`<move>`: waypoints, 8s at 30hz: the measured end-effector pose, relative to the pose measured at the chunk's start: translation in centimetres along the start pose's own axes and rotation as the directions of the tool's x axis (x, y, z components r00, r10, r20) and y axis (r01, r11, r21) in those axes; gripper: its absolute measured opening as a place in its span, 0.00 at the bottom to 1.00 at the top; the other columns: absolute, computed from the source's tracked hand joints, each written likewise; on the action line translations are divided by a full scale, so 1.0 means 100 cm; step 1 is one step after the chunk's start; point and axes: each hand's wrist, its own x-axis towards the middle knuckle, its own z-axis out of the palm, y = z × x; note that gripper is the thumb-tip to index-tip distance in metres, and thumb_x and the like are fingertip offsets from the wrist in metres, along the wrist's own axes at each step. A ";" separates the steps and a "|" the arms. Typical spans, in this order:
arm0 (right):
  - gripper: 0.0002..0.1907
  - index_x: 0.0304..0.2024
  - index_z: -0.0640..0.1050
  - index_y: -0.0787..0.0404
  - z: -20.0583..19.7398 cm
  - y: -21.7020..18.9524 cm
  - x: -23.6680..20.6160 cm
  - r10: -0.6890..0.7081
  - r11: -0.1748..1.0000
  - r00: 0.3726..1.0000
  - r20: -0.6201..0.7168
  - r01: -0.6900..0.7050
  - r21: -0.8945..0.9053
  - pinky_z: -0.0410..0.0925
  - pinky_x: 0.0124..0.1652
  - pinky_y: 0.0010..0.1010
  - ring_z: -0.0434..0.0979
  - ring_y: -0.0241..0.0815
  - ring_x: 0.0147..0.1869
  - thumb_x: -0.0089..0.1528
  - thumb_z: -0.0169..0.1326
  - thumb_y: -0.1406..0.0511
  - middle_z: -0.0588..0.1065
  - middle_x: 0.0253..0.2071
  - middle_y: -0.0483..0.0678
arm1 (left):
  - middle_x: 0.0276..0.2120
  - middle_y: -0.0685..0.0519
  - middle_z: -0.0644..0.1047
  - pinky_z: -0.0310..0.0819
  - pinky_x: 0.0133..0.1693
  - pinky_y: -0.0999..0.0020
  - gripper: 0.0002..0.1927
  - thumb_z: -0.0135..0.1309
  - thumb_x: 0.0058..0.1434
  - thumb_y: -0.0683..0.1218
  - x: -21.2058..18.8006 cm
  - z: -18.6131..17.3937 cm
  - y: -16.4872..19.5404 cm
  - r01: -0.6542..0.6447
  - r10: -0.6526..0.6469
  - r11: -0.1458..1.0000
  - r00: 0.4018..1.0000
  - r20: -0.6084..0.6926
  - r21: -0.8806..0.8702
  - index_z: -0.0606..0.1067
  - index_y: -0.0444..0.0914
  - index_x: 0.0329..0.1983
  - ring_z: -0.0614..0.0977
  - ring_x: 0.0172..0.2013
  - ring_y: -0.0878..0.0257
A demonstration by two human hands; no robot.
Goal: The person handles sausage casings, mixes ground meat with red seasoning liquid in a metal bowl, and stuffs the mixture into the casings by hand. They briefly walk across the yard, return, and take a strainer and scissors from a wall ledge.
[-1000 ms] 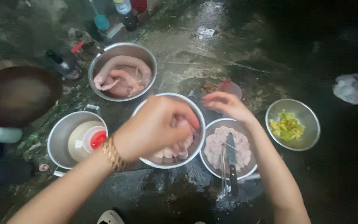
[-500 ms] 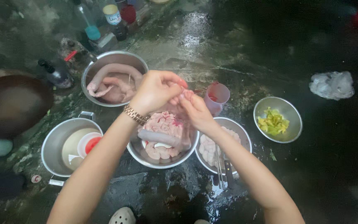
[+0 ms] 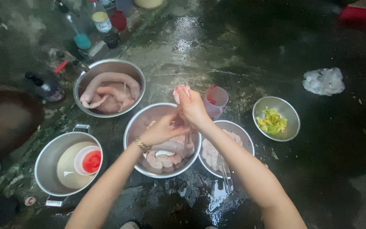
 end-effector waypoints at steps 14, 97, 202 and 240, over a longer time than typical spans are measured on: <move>0.15 0.31 0.69 0.55 -0.005 -0.033 0.002 -0.005 1.000 1.000 -0.004 0.005 0.031 0.46 0.17 0.26 0.53 0.28 0.17 0.72 0.45 0.58 0.58 0.19 0.36 | 0.49 0.43 0.77 0.65 0.57 0.49 0.15 0.45 0.67 0.43 -0.013 0.048 -0.090 -0.122 0.148 0.861 0.989 -0.013 0.494 0.68 0.36 0.56 0.76 0.53 0.45; 0.13 0.39 0.83 0.59 -0.115 0.289 0.049 0.479 0.571 0.740 0.473 0.146 -0.808 0.74 0.42 0.39 0.83 0.46 0.39 0.51 0.62 0.64 0.82 0.34 0.51 | 0.28 0.42 0.81 0.77 0.34 0.62 0.23 0.37 0.70 0.52 -0.113 0.013 -0.294 0.807 -0.818 0.576 0.568 0.096 0.130 0.76 0.34 0.30 0.82 0.30 0.54; 0.03 0.41 0.75 0.62 -0.086 0.290 -0.006 0.564 0.802 0.822 0.075 -0.567 0.189 0.65 0.35 0.23 0.72 0.33 0.34 0.66 0.51 0.68 0.75 0.32 0.43 | 0.31 0.36 0.80 0.74 0.38 0.42 0.13 0.41 0.71 0.51 -0.136 0.044 -0.190 0.572 -0.624 0.602 0.772 -0.118 0.557 0.65 0.35 0.46 0.82 0.34 0.38; 0.06 0.44 0.80 0.63 -0.082 0.282 -0.027 0.644 0.712 0.748 0.162 -0.663 0.230 0.71 0.40 0.24 0.78 0.33 0.37 0.65 0.56 0.70 0.81 0.39 0.47 | 0.22 0.60 0.74 0.60 0.23 0.77 0.11 0.54 0.69 0.48 -0.137 0.057 -0.209 0.511 -0.718 0.674 0.623 -0.310 -0.534 0.81 0.37 0.44 0.69 0.21 0.74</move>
